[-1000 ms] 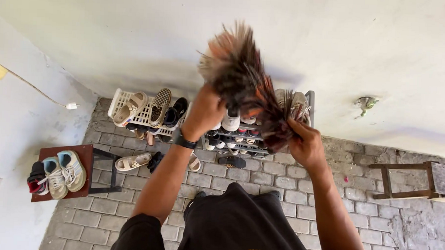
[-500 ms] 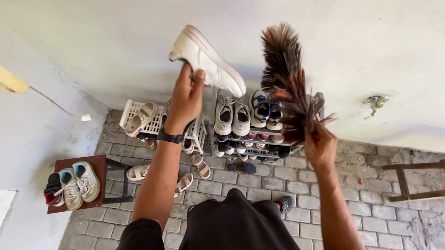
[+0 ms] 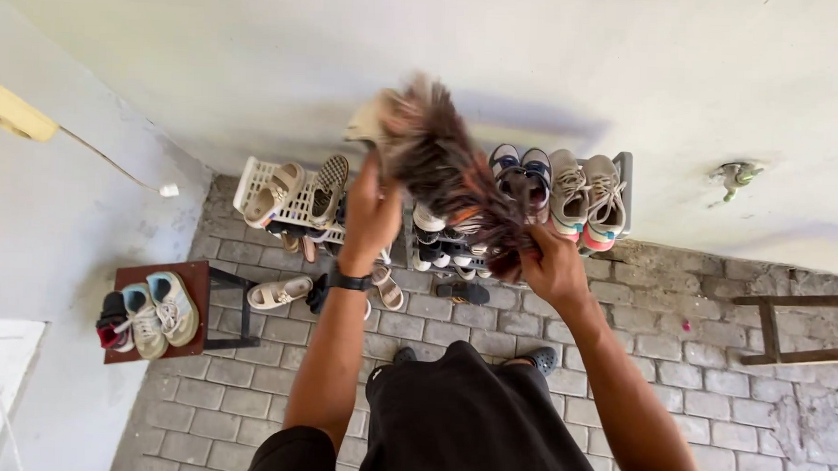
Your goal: Cleaning several pairs of shoes on a rack using a duster.
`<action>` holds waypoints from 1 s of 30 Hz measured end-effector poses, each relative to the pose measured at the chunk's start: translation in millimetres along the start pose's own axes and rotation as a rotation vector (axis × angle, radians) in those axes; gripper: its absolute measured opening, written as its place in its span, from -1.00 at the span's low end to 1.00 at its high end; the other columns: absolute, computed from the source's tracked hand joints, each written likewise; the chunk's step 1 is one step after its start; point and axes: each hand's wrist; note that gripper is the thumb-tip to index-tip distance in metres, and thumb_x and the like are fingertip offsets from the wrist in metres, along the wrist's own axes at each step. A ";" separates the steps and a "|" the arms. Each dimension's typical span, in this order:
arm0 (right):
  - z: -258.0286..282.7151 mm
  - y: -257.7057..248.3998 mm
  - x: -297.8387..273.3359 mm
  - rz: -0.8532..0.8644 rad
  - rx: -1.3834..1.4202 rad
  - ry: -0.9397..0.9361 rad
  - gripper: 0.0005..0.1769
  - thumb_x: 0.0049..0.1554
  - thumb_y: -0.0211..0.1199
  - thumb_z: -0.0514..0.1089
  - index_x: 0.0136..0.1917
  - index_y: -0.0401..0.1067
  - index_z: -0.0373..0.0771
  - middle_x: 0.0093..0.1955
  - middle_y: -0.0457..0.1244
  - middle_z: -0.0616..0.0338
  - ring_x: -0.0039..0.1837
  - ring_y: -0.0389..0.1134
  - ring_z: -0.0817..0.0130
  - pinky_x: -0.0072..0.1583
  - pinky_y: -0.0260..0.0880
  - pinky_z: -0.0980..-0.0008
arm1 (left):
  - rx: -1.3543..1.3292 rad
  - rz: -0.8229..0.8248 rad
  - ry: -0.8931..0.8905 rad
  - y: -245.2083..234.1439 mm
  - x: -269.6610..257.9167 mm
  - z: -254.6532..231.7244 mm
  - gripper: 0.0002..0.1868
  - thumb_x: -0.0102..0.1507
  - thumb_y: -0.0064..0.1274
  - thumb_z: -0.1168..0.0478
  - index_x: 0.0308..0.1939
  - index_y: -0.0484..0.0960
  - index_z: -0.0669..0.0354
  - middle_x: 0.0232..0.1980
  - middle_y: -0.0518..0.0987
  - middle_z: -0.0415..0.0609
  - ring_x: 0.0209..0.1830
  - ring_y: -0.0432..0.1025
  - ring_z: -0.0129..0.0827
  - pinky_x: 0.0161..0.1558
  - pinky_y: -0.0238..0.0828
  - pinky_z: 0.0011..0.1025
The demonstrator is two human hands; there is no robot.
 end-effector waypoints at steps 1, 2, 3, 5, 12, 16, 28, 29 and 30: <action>-7.9 -3.1 -6.1 0.011 -0.003 0.002 -0.84 0.12 0.17 -0.30 -0.01 0.43 -0.40 -0.27 0.32 -0.17 -0.26 0.38 -0.03 -0.21 0.34 0.11 | -0.003 -0.006 -0.010 -1.8 -4.0 12.0 -0.49 0.44 -0.24 -0.09 0.20 0.42 0.29 -0.11 0.64 -0.04 -0.46 0.46 -0.48 -0.42 0.44 -0.53; -14.6 -1.9 -15.1 -0.016 0.030 0.126 -0.86 0.16 0.18 -0.28 -0.02 0.44 -0.40 -0.30 0.31 -0.15 -0.29 0.36 0.03 -0.22 0.32 0.11 | 0.083 -0.048 -0.096 -7.9 -14.2 24.6 -0.55 0.49 -0.19 -0.07 0.13 0.47 0.30 -0.20 0.58 0.03 -0.47 0.37 -0.41 -0.40 0.34 -0.49; -21.1 -0.8 -24.0 -0.043 0.059 0.250 -0.87 0.20 0.19 -0.26 -0.02 0.44 -0.39 -0.34 0.31 -0.13 -0.32 0.34 0.09 -0.24 0.31 0.12 | 0.170 -0.088 -0.181 -14.3 -24.9 37.0 -0.59 0.54 -0.13 -0.04 0.06 0.53 0.30 -0.28 0.52 0.10 -0.48 0.28 -0.35 -0.39 0.24 -0.45; -13.9 0.8 -37.8 -0.044 0.063 0.276 -0.88 0.23 0.20 -0.25 -0.05 0.44 -0.39 -0.37 0.30 -0.11 -0.35 0.31 0.11 -0.25 0.27 0.12 | 0.149 -0.070 -0.185 -4.5 -38.3 49.0 -0.61 0.54 -0.13 -0.03 0.00 0.50 0.28 -0.28 0.55 0.06 -0.44 0.36 -0.34 -0.35 0.30 -0.41; 1.3 10.7 -6.9 -0.085 -0.160 0.018 -0.91 0.27 0.21 -0.29 0.00 0.42 -0.39 -0.28 0.30 -0.12 -0.25 0.36 -0.01 -0.21 0.27 0.19 | 0.183 0.190 0.100 77.0 -69.4 -6.6 -0.65 0.52 -0.11 0.01 -0.02 0.51 0.27 -0.16 0.58 0.13 -0.20 0.52 0.00 -0.15 0.47 -0.14; 19.5 2.4 -17.1 -0.133 -0.085 0.168 -0.89 0.29 0.18 -0.28 0.03 0.43 -0.39 -0.34 0.26 -0.11 -0.32 0.30 0.08 -0.24 0.25 0.17 | 0.235 0.238 0.052 70.5 -61.4 8.6 -0.67 0.50 -0.11 0.03 -0.07 0.49 0.27 -0.25 0.56 0.11 -0.27 0.49 -0.04 -0.19 0.45 -0.17; -8.8 -4.4 -35.8 -0.222 0.115 0.141 -0.81 0.29 0.18 -0.25 0.07 0.45 -0.47 -0.23 0.26 -0.05 -0.21 0.22 0.34 -0.17 0.22 0.32 | -0.034 0.003 0.051 34.2 -52.7 -7.3 -0.65 0.53 -0.13 0.00 -0.04 0.44 0.27 -0.27 0.53 -0.02 -0.36 0.43 -0.43 -0.29 0.38 -0.44; -18.1 -5.9 -28.5 -0.175 0.042 -0.002 -0.79 0.22 0.15 -0.30 0.09 0.45 -0.47 -0.18 0.30 -0.04 -0.20 0.28 0.33 -0.16 0.28 0.36 | -0.064 -0.008 0.044 41.0 -55.1 -9.6 -0.65 0.53 -0.13 0.00 -0.03 0.43 0.28 -0.27 0.52 -0.03 -0.36 0.40 -0.44 -0.30 0.36 -0.44; -26.5 -5.9 -22.1 -0.120 -0.026 -0.143 -0.73 0.15 0.12 -0.36 0.12 0.46 -0.47 -0.13 0.34 -0.04 -0.19 0.34 0.31 -0.15 0.34 0.39 | -0.090 -0.020 0.032 45.9 -59.2 -12.4 -0.65 0.52 -0.12 0.00 -0.02 0.42 0.28 -0.27 0.51 -0.04 -0.37 0.38 -0.45 -0.31 0.34 -0.43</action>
Point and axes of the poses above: each hand's wrist, its own x-axis towards the middle knuckle, its own y-axis out of the palm, z = x × y
